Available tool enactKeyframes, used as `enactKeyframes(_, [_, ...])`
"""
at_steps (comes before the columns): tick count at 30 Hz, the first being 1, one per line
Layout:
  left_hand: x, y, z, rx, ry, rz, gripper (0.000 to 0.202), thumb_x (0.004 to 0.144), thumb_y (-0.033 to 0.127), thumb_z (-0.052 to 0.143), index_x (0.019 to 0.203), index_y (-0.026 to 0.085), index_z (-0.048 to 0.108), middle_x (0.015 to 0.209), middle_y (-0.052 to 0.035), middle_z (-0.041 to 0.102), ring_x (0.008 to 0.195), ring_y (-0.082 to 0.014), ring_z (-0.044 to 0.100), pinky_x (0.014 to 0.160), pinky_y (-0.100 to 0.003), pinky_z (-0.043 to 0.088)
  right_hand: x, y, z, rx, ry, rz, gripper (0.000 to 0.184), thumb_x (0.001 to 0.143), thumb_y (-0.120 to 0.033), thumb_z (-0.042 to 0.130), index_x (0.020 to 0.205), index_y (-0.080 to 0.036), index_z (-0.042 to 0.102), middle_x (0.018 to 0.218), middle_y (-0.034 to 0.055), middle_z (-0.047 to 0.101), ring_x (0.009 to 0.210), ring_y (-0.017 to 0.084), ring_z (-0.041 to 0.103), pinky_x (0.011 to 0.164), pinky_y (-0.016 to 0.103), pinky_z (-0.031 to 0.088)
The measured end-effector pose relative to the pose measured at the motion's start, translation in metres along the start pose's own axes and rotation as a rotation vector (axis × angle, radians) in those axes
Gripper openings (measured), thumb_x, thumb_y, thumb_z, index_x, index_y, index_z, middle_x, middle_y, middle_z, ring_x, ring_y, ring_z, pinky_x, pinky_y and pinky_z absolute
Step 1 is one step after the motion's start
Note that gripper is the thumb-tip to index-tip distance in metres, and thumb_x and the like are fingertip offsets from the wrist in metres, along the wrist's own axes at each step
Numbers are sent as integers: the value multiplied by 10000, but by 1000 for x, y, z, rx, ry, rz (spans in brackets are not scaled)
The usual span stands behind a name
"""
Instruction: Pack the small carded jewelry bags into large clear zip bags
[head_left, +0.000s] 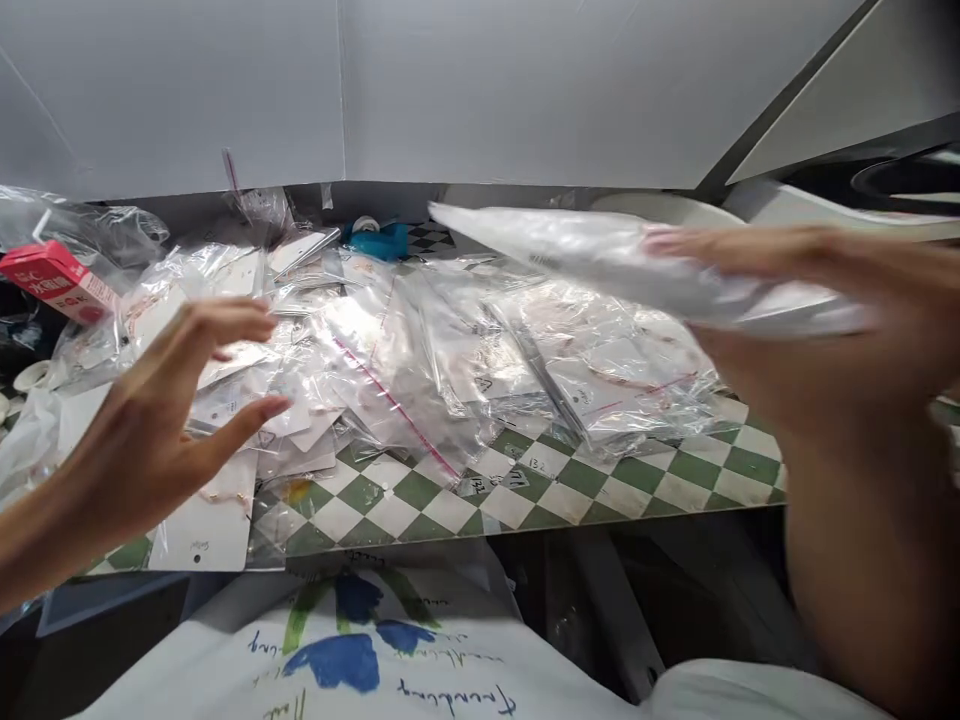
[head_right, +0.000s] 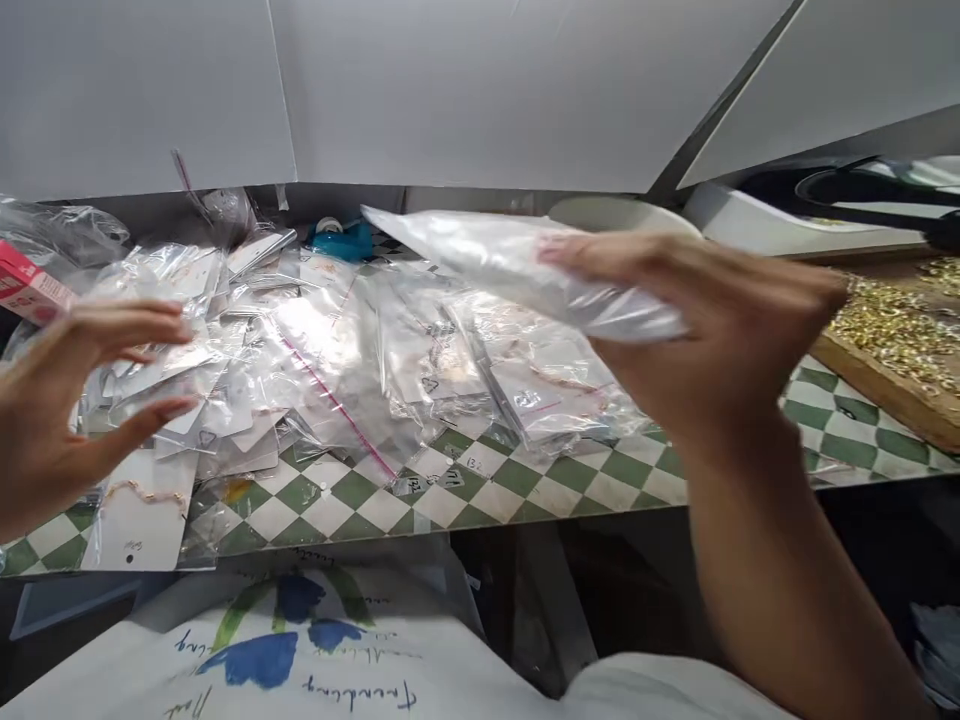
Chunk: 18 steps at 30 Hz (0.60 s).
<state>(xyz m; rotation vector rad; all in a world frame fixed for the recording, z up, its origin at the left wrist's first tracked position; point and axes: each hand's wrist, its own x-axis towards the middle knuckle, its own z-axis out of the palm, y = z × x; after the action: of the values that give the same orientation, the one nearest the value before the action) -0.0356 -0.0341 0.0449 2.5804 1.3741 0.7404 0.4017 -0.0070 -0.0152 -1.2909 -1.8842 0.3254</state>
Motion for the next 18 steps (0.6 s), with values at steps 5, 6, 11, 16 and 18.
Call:
enactKeyframes(5, [-44,-26,11,106,-231,139,445,1004,407,607,1423,312,490,1402,-96,641,1199,-332,699,989,-485,603,-32,33,-12,-390,-324,-45,793,732,-862,688,1380,-406,678,1392,82,682,1244,496,641,1007,753,533])
enactKeyframes(6, [-50,-27,13,113,-253,157,482,996,437,610,1447,323,486,1396,-95,657,1214,-359,694,1000,-515,596,-34,27,-11,-367,-330,-29,818,742,-850,693,1435,-420,630,1428,73,658,1274,479,628,1018,705,557])
enactKeyframes(11, [-41,-12,22,-72,-295,55,428,1007,465,588,1401,299,550,1280,-87,726,1097,-310,747,884,-424,634,-20,-43,18,204,-391,-181,559,1023,-726,312,1519,-521,466,1517,-39,588,1386,281,587,1108,537,568])
enactKeyframes(16, [-14,-5,47,-249,-455,-57,431,1024,492,566,1332,192,587,1049,-93,754,860,-221,748,710,-329,612,4,-71,71,200,-432,-118,491,1056,-585,467,1495,-371,527,1527,3,583,1417,257,560,1143,523,532])
enactKeyframes(18, [-12,-4,55,-210,-423,0,418,1027,477,572,1317,177,583,1129,-114,739,902,-229,735,764,-355,608,12,-58,91,-55,-403,-52,734,981,-648,569,1585,-255,428,1615,98,465,1492,337,456,1205,632,421])
